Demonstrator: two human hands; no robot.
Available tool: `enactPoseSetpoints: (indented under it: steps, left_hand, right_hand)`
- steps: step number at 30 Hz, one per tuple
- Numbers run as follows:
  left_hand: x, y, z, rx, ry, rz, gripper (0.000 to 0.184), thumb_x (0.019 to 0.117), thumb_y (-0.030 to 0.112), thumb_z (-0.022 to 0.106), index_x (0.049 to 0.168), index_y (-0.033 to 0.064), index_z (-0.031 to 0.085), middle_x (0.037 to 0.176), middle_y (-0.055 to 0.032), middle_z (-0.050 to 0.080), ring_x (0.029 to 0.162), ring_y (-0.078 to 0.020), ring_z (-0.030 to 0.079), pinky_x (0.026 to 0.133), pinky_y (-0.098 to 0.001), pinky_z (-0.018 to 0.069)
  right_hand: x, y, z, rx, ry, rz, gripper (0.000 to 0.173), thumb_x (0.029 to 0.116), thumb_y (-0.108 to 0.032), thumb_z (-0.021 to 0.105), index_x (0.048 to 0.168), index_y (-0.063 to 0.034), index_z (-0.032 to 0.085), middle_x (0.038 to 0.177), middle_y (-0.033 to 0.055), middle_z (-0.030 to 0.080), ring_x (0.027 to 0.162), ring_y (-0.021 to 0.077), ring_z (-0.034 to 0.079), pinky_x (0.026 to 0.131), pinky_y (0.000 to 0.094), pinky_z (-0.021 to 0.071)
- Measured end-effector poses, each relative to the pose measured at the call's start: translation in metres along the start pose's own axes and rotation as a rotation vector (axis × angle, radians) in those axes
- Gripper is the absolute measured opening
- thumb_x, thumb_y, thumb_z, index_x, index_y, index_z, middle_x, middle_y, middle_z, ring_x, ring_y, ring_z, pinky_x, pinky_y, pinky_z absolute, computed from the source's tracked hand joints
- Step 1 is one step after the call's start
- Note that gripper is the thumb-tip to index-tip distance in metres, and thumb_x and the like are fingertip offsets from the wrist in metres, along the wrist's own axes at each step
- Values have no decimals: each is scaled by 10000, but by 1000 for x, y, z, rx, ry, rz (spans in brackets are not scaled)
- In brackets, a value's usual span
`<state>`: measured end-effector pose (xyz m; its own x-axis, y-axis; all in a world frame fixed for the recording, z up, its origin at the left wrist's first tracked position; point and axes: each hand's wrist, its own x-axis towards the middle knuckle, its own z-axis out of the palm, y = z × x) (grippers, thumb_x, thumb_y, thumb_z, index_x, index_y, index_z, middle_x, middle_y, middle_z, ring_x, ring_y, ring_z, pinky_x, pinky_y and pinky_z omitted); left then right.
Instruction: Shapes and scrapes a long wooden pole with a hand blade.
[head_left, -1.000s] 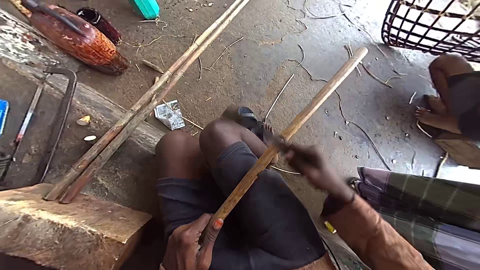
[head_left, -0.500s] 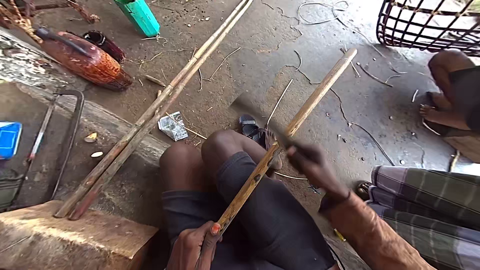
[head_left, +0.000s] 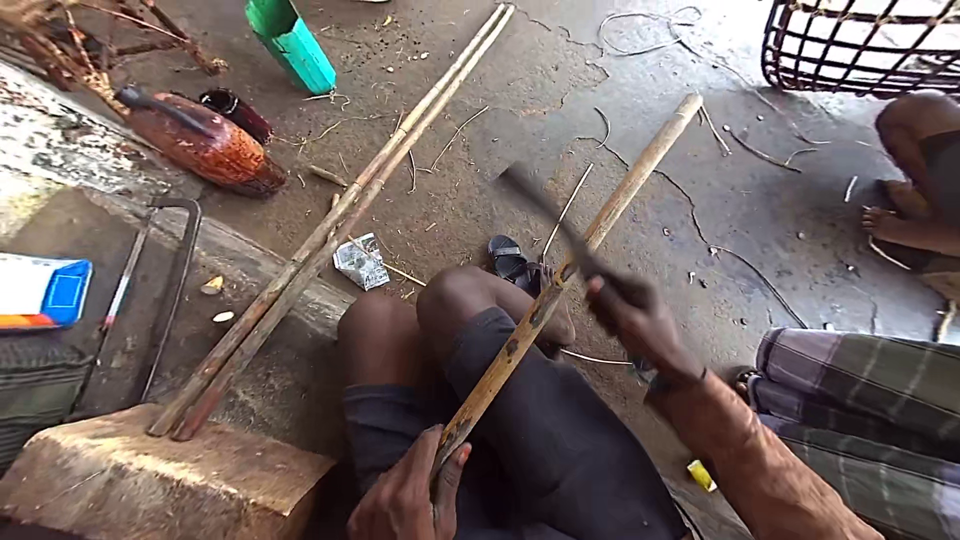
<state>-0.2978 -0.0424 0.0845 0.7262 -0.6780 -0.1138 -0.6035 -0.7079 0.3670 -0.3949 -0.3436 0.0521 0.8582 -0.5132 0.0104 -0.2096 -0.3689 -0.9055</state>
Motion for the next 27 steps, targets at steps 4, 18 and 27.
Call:
enactPoseSetpoints:
  steps: [4,18,27]
  left_hand:
    - [-6,4,11,-12,75,-25,567,1032,513,452,1060,27,744,824,-121,745,661,-287,724,549,-476,566]
    - [8,-3,2,-16,23,14,686,1065,562,296,947,36,721,682,-113,668,550,-278,658,461,-468,500]
    - [18,-10,-4,-94,-61,22,714,1056,587,273,909,48,717,609,-97,617,520,-268,630,460,-473,485]
  right_hand:
    - [-16,-20,19,-241,-158,-127,178,967,-230,584,905,-86,669,617,12,588,525,170,605,467,398,502]
    - [-14,-15,13,-219,-157,-62,211,985,-229,580,888,-60,663,621,38,585,529,189,603,480,414,501]
    - [-8,-11,23,-146,-32,-101,200,963,-201,567,865,-69,682,606,13,585,502,137,578,461,350,490]
